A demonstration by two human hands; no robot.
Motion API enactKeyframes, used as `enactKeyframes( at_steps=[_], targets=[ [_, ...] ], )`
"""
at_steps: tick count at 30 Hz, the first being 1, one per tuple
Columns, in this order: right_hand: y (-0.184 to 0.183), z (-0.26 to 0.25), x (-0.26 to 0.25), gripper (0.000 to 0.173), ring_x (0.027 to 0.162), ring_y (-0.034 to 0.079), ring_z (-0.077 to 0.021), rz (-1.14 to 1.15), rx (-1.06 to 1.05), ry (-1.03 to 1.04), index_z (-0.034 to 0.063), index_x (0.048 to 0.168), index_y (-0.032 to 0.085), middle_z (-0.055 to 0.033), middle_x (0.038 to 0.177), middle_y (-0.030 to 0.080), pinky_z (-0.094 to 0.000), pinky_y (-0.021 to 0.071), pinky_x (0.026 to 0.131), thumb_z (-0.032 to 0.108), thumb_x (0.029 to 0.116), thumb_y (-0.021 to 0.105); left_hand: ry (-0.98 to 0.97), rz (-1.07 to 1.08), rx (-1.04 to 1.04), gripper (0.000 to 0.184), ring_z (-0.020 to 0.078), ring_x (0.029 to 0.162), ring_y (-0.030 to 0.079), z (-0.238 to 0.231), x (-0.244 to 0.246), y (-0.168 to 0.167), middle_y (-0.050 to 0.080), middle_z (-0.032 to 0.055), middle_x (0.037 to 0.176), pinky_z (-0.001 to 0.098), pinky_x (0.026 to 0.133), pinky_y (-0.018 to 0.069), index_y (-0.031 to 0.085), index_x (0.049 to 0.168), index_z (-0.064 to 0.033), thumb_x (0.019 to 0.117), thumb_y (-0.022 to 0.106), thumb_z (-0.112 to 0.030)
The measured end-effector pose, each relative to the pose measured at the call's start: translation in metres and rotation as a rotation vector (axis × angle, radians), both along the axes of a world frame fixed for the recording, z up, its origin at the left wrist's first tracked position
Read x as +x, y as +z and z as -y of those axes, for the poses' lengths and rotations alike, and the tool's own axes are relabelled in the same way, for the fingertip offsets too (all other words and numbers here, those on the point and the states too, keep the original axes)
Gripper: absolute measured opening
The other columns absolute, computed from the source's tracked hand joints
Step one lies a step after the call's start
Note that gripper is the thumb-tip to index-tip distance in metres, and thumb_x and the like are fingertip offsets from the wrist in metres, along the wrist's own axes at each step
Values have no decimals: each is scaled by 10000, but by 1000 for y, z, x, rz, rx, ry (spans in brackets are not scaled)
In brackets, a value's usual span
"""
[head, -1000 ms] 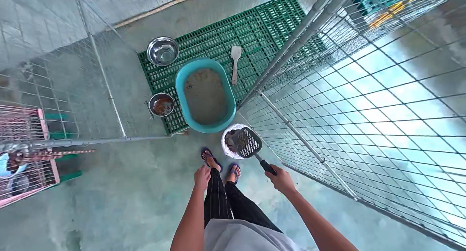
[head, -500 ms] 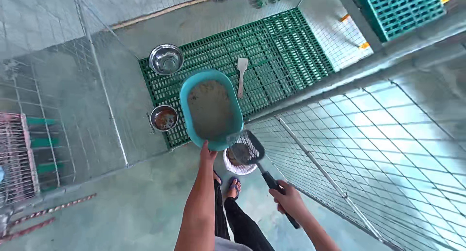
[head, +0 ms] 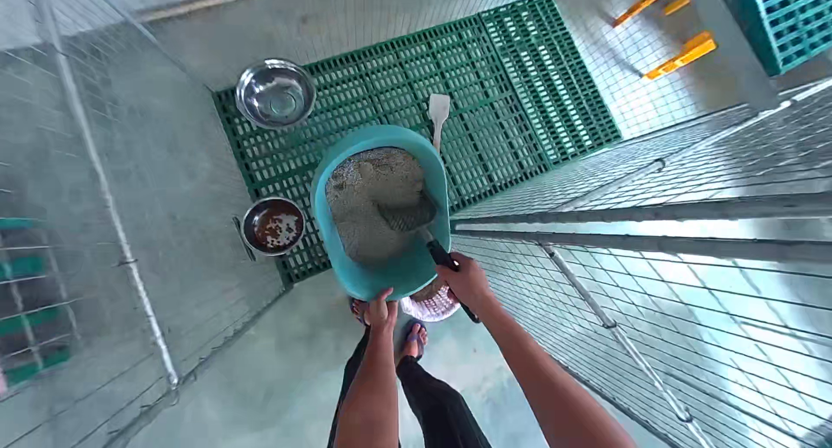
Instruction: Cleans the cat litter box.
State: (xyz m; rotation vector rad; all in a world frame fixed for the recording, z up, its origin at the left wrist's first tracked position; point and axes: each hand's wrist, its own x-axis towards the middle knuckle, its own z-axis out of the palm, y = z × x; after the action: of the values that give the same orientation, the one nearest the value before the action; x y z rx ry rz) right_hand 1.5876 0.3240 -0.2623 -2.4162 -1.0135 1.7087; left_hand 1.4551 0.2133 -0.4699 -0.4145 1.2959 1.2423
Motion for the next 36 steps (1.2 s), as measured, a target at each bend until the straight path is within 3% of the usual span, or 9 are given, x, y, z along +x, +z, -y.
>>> enactKeyframes(
  at_steps=[2, 9, 15, 17, 19, 22, 28, 33, 36],
  targets=[
    [-17, -5, -9, 399, 690, 652, -243, -10, 79, 13, 8, 1359, 582, -171, 927, 669, -438, 574, 676, 227, 1027, 618, 13, 26, 10, 416, 213, 928, 624, 4, 0, -6, 599, 124, 1078, 421, 821, 565, 467, 1223, -23, 858, 491, 175],
    [-71, 4, -35, 443, 769, 691, -275, -49, 231, -113, 13, 1382, 600, -192, 1002, 704, -468, 588, 738, 244, 1008, 658, 5, 40, -15, 380, 244, 972, 616, -6, -3, 15, 590, 151, 1124, 445, 833, 555, 461, 1269, -24, 917, 488, 118],
    [-43, 40, -8, 445, 891, 718, -356, 24, 394, 18, -30, 1319, 651, -239, 1019, 731, -563, 559, 854, 217, 952, 701, -56, 29, -50, 318, 235, 1013, 596, -43, -15, 67, 566, 163, 1186, 399, 883, 541, 450, 1330, -7, 1012, 469, 6],
    [-29, 49, 0, 429, 891, 709, -364, 45, 458, 18, -37, 1286, 669, -243, 994, 730, -573, 546, 849, 199, 931, 714, -181, 60, -82, 368, 268, 1137, 592, -47, -25, 76, 547, 186, 1330, 437, 933, 534, 418, 1419, -32, 1070, 477, -133],
    [-21, 49, 5, 439, 928, 706, -382, 64, 451, 36, -18, 1310, 663, -249, 1022, 728, -590, 536, 871, 217, 942, 704, -343, 70, -85, 533, 343, 1400, 438, -41, -41, 86, 364, 205, 1581, 543, 1086, 430, 274, 1571, -75, 1097, 471, -217],
    [-12, 41, 12, 418, 933, 700, -366, 27, 371, 99, 3, 1316, 663, -238, 1048, 723, -578, 535, 873, 231, 966, 691, -446, -6, -125, 599, 374, 1413, 427, -12, -69, 94, 310, 236, 1611, 543, 1077, 431, 187, 1607, -88, 1095, 471, -214],
    [-6, 53, 6, 391, 775, 672, -316, -9, 281, 75, 34, 1322, 655, -218, 967, 703, -528, 551, 754, 241, 991, 676, -400, -102, -263, 458, 329, 1336, 499, 86, -125, 124, 427, 250, 1524, 480, 1049, 445, 329, 1534, -18, 1104, 406, -156],
    [7, 62, -3, 397, 908, 691, -379, 38, 224, 114, 74, 1353, 650, -241, 1058, 711, -585, 534, 838, 264, 1006, 671, -304, -170, -452, 464, 344, 1293, 513, 173, -146, 117, 446, 275, 1495, 464, 1032, 445, 352, 1524, 7, 1092, 440, -137],
    [10, 68, -5, 386, 926, 700, -385, 36, 220, 137, 80, 1341, 662, -246, 1080, 714, -589, 543, 851, 271, 1006, 677, -308, -153, -473, 453, 350, 1290, 517, 191, -142, 112, 453, 278, 1487, 470, 1032, 447, 384, 1500, 17, 1083, 469, -138]
  ],
)
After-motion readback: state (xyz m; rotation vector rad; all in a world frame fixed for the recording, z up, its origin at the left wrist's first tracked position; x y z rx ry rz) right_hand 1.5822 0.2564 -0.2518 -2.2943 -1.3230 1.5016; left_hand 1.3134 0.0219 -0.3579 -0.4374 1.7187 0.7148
